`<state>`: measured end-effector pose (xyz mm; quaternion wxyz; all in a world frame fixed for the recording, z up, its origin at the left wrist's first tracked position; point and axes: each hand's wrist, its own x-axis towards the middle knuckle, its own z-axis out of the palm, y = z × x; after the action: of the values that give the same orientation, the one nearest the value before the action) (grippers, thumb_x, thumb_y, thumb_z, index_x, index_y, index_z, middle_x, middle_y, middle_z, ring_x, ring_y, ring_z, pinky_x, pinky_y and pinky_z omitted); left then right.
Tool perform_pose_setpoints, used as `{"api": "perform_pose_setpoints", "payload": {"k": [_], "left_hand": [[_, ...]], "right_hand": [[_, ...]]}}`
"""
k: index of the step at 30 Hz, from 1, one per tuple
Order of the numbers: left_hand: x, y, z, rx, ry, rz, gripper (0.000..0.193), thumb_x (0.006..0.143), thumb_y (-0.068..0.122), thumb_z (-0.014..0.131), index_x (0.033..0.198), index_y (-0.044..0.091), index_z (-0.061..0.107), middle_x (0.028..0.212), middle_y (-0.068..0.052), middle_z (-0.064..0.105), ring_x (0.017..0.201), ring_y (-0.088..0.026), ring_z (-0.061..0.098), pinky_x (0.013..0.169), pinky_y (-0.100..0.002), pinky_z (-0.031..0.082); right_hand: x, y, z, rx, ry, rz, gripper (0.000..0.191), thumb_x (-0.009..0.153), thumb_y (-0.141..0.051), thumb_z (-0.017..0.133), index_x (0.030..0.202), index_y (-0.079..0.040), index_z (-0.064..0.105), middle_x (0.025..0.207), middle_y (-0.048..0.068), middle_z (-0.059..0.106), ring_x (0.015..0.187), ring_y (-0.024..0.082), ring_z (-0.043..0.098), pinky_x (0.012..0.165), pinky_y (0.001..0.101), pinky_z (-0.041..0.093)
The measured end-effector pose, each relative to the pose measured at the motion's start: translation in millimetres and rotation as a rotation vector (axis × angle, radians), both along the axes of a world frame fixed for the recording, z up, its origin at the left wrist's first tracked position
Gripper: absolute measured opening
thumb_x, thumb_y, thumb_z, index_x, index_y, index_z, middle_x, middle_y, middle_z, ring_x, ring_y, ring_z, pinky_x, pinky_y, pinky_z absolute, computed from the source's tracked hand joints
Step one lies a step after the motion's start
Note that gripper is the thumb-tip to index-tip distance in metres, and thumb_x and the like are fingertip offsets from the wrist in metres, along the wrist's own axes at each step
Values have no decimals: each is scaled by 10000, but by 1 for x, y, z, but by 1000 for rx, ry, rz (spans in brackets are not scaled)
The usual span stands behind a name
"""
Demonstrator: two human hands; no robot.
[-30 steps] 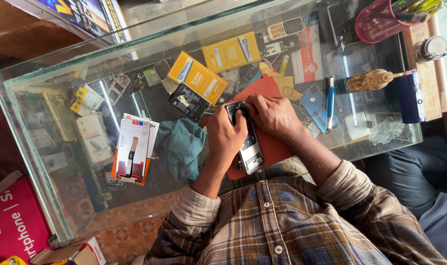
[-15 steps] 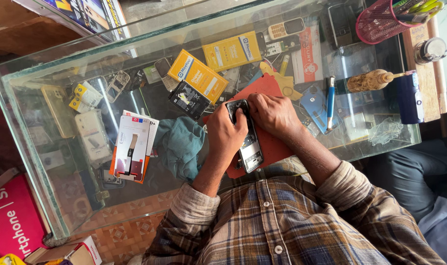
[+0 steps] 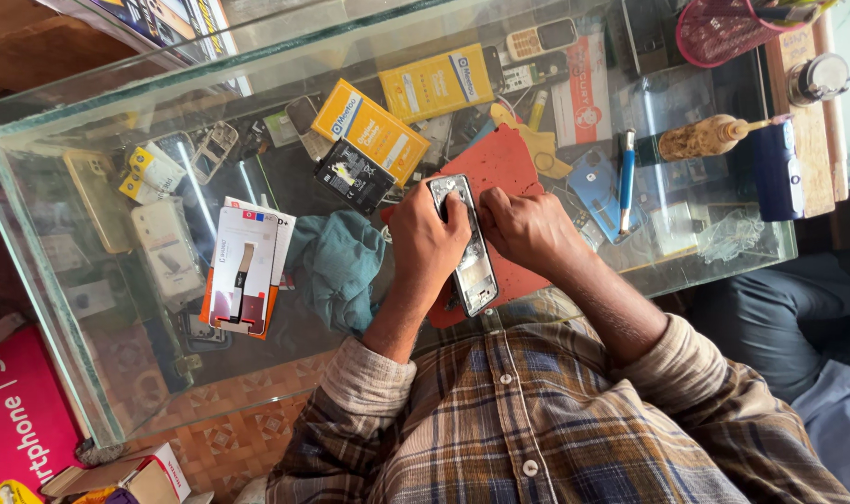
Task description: The person works on a disassembled smartphone at a glass counter, prying at the frame and removing old adhesive residue. They use a small brush to scrape the frame, apply liquid from a bottle onto the phone, and use a blower and a screwdriver-like tool while handling the phone body and a removed back cover.
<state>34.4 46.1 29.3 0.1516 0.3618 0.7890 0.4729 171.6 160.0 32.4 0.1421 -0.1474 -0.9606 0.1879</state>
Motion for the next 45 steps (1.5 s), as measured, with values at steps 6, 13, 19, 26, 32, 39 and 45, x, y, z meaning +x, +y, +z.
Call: {"api": "perform_pose_setpoints", "payload": {"k": [6, 13, 19, 26, 32, 39, 45], "left_hand": [[-1, 0, -4, -29, 66, -9, 191, 922, 153, 645, 917, -35, 608, 779, -205, 645, 750, -414, 677, 664, -473, 528], [-1, -1, -4, -55, 60, -22, 185, 931, 150, 631, 884, -21, 576, 746, -186, 614, 699, -396, 664, 639, -471, 512], [-1, -1, 0, -42, 48, -25, 183, 927, 155, 634, 907, -23, 595, 784, -195, 638, 748, -402, 673, 666, -471, 521], [-1, 0, 1, -63, -3, 1, 190, 920, 159, 656, 912, -27, 617, 833, -205, 668, 788, -409, 689, 696, -472, 538], [-2, -1, 3, -33, 6, -6, 184, 910, 148, 659, 949, -30, 630, 855, -209, 677, 811, -413, 695, 710, -467, 547], [-2, -1, 5, -66, -9, -8, 186, 912, 144, 660, 937, -36, 622, 837, -211, 673, 809, -416, 692, 705, -468, 545], [-3, -2, 6, -54, -25, -31, 170, 918, 137, 653, 941, -30, 626, 833, -198, 676, 798, -389, 707, 699, -458, 550]], "right_hand": [[32, -25, 6, -38, -113, -1, 175, 961, -172, 683, 931, -55, 556, 527, 80, 542, 465, 297, 596, 414, 446, 441], [67, -53, 27, -151, -132, 31, 168, 908, -161, 687, 941, -52, 563, 548, 89, 556, 480, 302, 602, 431, 440, 455], [50, -29, 33, -240, -99, -103, 111, 943, -102, 672, 964, -60, 572, 596, 87, 602, 499, 256, 643, 456, 400, 497], [-16, 6, 8, -137, 143, -103, 145, 977, -103, 704, 1075, -82, 599, 795, 90, 673, 632, 291, 671, 537, 402, 521], [-22, 6, 1, -98, 147, -44, 155, 987, -90, 686, 1101, -67, 583, 863, 82, 672, 743, 289, 701, 588, 407, 529], [-23, 5, -1, -72, 159, -43, 153, 976, -80, 692, 1089, -63, 589, 876, 77, 673, 742, 289, 699, 581, 400, 529], [-22, 5, -1, -76, 169, -43, 157, 973, -83, 707, 1085, -67, 598, 865, 73, 666, 747, 280, 704, 590, 396, 536]]}}
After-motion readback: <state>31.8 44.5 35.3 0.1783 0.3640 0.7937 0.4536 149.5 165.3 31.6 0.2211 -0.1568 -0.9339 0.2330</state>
